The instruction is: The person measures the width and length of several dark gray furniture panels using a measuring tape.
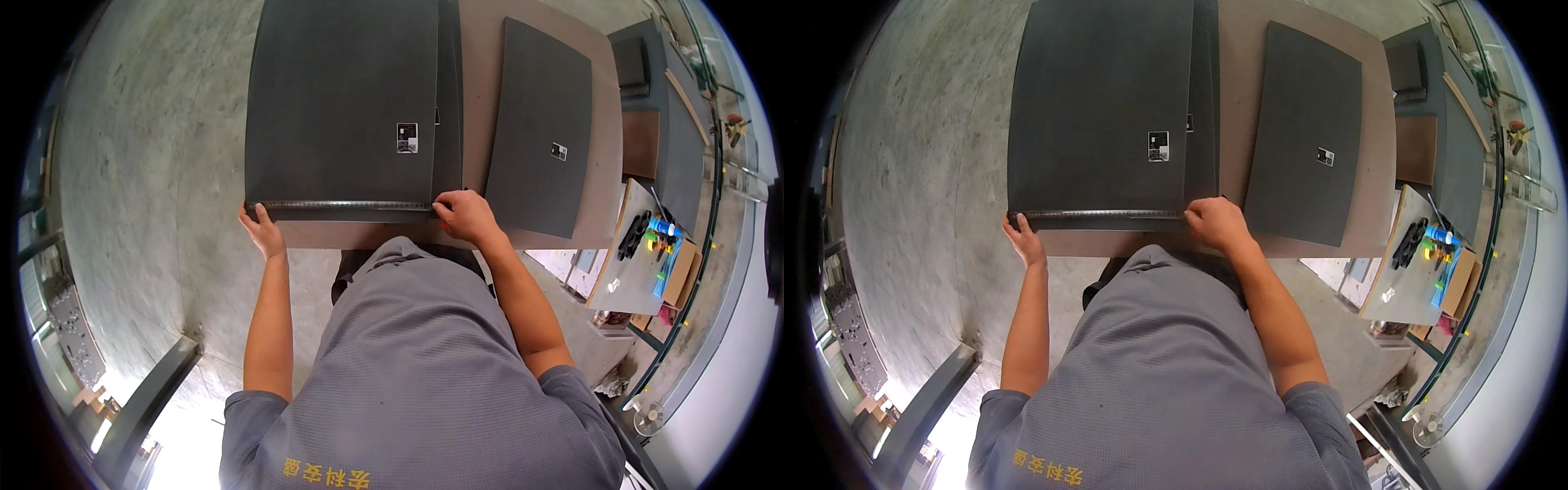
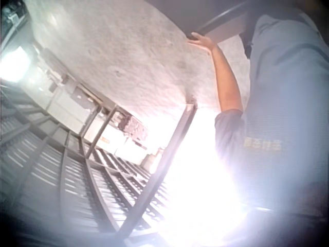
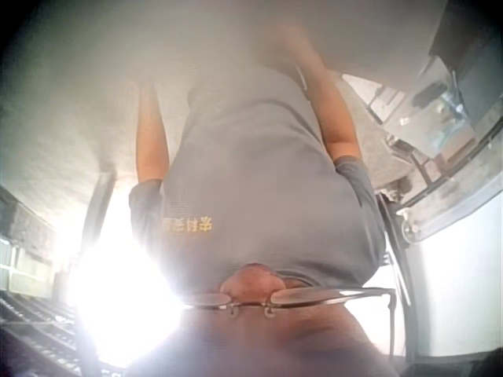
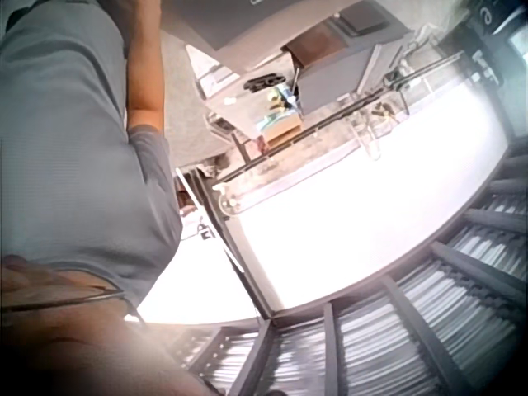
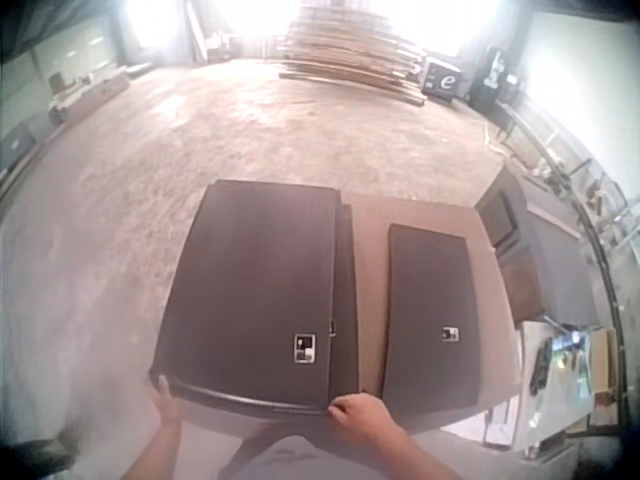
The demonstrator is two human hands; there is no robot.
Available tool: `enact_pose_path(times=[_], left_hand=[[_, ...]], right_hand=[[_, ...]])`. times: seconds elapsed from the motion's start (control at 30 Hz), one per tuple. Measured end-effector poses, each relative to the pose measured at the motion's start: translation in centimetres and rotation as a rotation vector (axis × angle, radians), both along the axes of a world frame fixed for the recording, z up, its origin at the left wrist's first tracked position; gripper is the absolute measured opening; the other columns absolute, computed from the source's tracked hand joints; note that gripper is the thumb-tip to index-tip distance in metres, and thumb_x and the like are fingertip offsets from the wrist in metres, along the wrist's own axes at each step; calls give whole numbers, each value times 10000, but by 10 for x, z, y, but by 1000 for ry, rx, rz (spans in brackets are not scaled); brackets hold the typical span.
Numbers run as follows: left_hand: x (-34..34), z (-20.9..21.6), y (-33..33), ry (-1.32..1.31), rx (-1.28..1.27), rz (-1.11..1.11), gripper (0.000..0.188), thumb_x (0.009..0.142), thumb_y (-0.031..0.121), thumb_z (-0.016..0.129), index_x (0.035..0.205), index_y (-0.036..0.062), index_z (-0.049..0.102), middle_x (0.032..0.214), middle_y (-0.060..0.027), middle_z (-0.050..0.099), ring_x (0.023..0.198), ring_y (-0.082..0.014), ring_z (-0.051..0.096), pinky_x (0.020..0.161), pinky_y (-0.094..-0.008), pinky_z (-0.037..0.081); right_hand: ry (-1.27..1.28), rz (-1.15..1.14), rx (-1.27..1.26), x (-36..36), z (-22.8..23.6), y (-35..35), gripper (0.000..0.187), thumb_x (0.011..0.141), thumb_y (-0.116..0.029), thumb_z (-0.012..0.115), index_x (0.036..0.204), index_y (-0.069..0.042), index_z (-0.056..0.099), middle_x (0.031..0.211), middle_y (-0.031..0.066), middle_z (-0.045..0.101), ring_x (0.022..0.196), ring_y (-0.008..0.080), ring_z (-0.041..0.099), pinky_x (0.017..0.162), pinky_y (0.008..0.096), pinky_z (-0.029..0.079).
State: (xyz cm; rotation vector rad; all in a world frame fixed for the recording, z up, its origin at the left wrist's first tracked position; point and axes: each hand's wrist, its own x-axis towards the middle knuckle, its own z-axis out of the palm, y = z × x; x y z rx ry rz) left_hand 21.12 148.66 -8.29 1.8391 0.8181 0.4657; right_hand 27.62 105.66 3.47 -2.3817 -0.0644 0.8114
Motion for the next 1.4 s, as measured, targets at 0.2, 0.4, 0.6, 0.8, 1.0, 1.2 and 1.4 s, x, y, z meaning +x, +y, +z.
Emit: enact_pose_path(times=[0.2, 0.4, 0.6, 0.8, 1.0, 1.2, 1.4], left_hand=[[4, 20, -13, 33, 79, 2, 535, 1044, 420, 500, 1425, 60, 397, 1345, -156, 508, 1190, -290, 535, 1014, -397, 435], [4, 16, -12, 31, 90, 2, 515, 1052, 395, 495, 1422, 52, 395, 1346, -164, 502, 1194, -300, 531, 1015, -402, 432], [1, 8, -6, 36, 156, 3, 496, 1056, 378, 491, 1418, 52, 400, 1328, -177, 510, 1182, -308, 531, 1013, -405, 432], [1, 8, -6, -2, 1, 16, 513, 1042, 389, 525, 1412, 54, 406, 1314, -150, 529, 1170, -280, 538, 1012, -393, 436], [4, 21, -5, 38, 39, -12, 479, 1033, 349, 556, 1378, 33, 453, 1291, -118, 554, 1134, -229, 561, 1015, -361, 437], [5, 31, 23, -54, -191, 25, 490, 1026, 311, 562, 1378, -20, 478, 1296, -124, 579, 1167, -208, 563, 1024, -347, 430], [12, 57, 32, 147, 20, -214, 335, 938, 122, 635, 1228, -46, 629, 1095, -97, 706, 1006, -182, 660, 912, -306, 502]], right_hand=[[14, -50, 31, 0, 2, -2, 247, 910, -300, 635, 940, -89, 758, 689, 99, 690, 678, 272, 677, 695, 385, 536], [79, -107, 6, 0, 8, -6, 286, 906, -348, 646, 943, -86, 756, 669, 64, 694, 691, 234, 686, 696, 371, 536], [136, -169, 23, -1, 8, -14, 312, 891, -377, 668, 902, -78, 756, 612, 47, 668, 639, 199, 672, 675, 337, 529], [107, -161, 26, -3, 3, -20, 323, 886, -388, 676, 880, -75, 753, 599, 53, 659, 621, 206, 660, 665, 345, 523], [120, -62, 35, -7, -2, -18, 302, 918, -358, 637, 919, -73, 736, 665, 75, 687, 633, 222, 668, 668, 362, 524], [269, -158, 209, -12, 4, -13, 277, 945, -282, 604, 943, -24, 705, 742, 109, 707, 641, 193, 661, 670, 352, 517], [0, -213, 484, -33, -42, -8, 278, 963, -250, 594, 915, 7, 687, 881, 156, 710, 936, 226, 660, 870, 351, 497]])
